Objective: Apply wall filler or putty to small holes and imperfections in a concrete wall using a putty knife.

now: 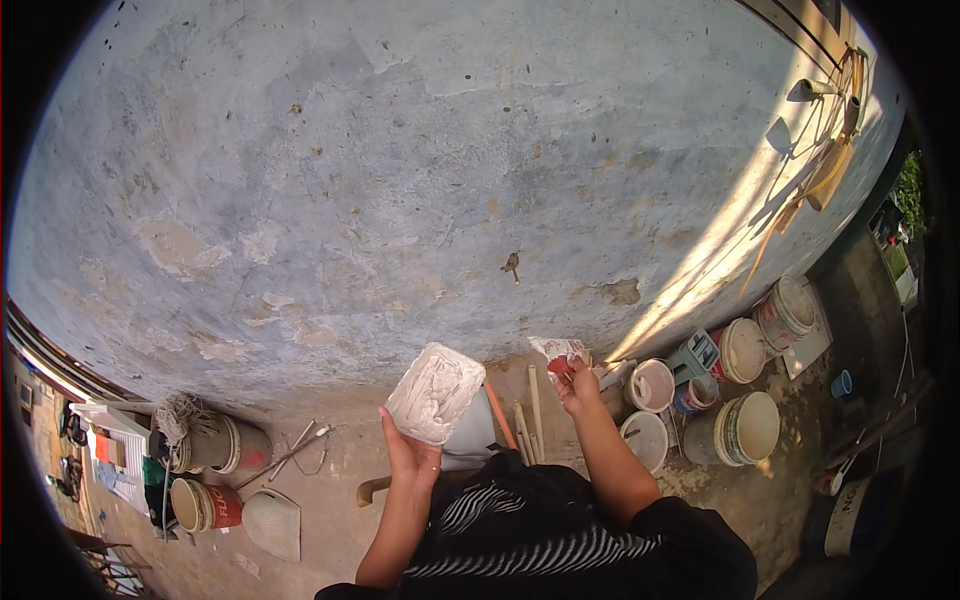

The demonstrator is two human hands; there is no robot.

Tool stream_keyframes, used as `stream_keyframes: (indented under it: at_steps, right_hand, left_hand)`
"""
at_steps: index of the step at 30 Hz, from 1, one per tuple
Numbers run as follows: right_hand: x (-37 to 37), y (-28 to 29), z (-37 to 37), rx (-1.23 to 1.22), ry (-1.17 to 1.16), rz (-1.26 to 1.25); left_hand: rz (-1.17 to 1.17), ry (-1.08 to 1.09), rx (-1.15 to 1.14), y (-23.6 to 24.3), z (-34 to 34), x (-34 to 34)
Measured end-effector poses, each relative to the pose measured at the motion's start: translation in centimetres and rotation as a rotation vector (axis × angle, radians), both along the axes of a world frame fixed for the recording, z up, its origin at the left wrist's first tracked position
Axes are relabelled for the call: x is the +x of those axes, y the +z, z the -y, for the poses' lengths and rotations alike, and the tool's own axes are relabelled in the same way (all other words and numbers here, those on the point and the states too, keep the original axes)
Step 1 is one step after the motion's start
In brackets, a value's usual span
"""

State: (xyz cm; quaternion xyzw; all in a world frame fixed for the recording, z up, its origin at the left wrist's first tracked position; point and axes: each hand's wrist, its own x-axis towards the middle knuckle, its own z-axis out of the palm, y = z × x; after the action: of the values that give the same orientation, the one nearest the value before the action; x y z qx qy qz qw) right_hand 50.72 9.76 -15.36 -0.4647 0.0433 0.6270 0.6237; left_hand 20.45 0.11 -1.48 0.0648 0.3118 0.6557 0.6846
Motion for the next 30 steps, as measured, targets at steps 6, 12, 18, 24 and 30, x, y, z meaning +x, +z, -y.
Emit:
stream_keyframes:
  at_steps: [6, 12, 18, 24, 30]
  right_hand:
    - [-1.1, 0.4, -2.6, 0.024, 0.064, 0.03]
    - [-1.4, -0.5, -5.1, -0.01, 0.069, 0.066]
    - [-2.0, -0.9, -7.3, -0.01, 0.032, 0.127]
    - [-2.8, -0.1, -9.2, 0.071, 0.043, 0.152]
    - [-1.4, -0.1, -9.8, 0.093, 0.011, 0.07]
  left_hand:
    - [0.001, 0.019, -0.009, -0.2, 0.1, -0.3]
    - [-0.013, 0.045, -0.022, 0.0, 0.3, -0.5]
    - [-0.003, 0.059, -0.026, -0.1, 0.4, -1.0]
    - [-0.004, 0.073, -0.018, -0.5, 0.4, -1.5]
    - [0.005, 0.066, -0.008, -0.5, 0.1, -1.4]
